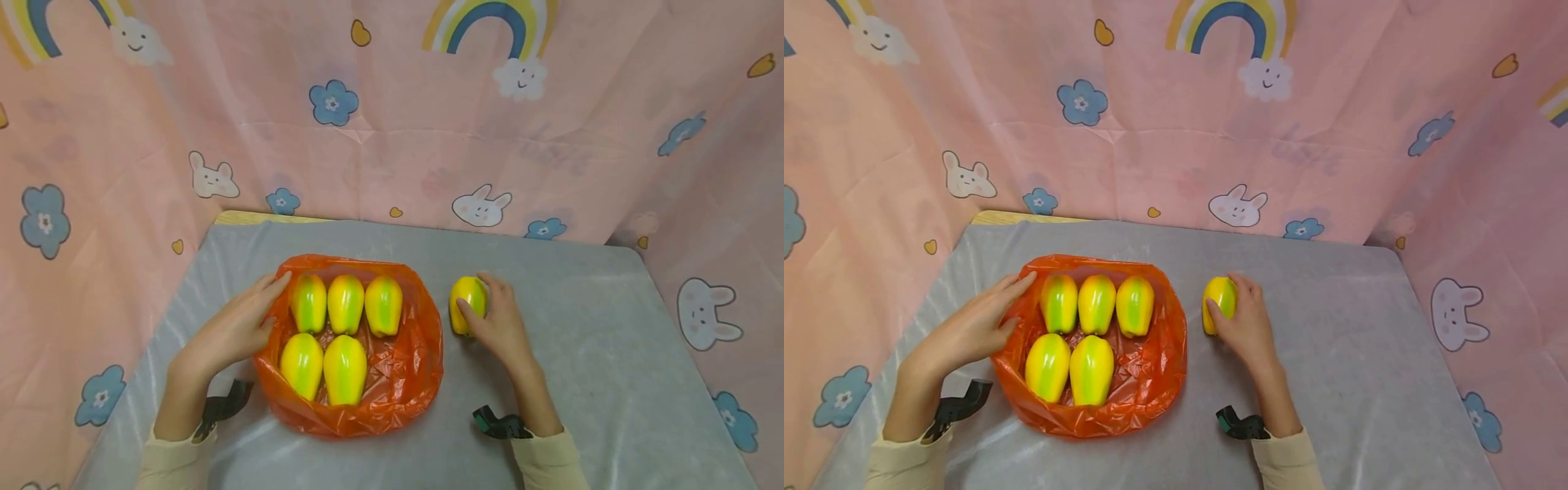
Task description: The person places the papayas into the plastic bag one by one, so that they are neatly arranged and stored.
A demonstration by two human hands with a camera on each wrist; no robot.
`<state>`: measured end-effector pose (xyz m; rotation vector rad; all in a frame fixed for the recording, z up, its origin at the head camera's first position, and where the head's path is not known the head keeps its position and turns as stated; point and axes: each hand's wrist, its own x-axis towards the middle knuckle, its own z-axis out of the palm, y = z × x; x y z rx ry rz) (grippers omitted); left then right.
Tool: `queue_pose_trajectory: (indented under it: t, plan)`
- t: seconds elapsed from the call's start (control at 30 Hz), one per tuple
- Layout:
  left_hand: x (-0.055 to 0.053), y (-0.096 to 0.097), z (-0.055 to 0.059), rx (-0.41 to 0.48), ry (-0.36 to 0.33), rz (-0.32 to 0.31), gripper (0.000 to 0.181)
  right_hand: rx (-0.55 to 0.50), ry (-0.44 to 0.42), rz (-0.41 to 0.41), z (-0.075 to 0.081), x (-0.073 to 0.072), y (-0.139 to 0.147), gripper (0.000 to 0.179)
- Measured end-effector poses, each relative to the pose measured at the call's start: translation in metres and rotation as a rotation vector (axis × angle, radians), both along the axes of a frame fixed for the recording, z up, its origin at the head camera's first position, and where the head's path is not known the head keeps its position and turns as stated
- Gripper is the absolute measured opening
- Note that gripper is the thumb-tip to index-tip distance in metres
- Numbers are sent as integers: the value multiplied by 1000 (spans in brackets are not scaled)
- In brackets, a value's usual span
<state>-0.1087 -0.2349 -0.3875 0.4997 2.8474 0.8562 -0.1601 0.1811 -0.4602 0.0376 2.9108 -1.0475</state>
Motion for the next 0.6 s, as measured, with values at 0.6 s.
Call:
queue_pose_trajectory:
  t: [0.6]
  plan:
    - [-2, 2, 0, -38, -2, -2, 72, 24, -47, 17, -8, -2, 3, 82]
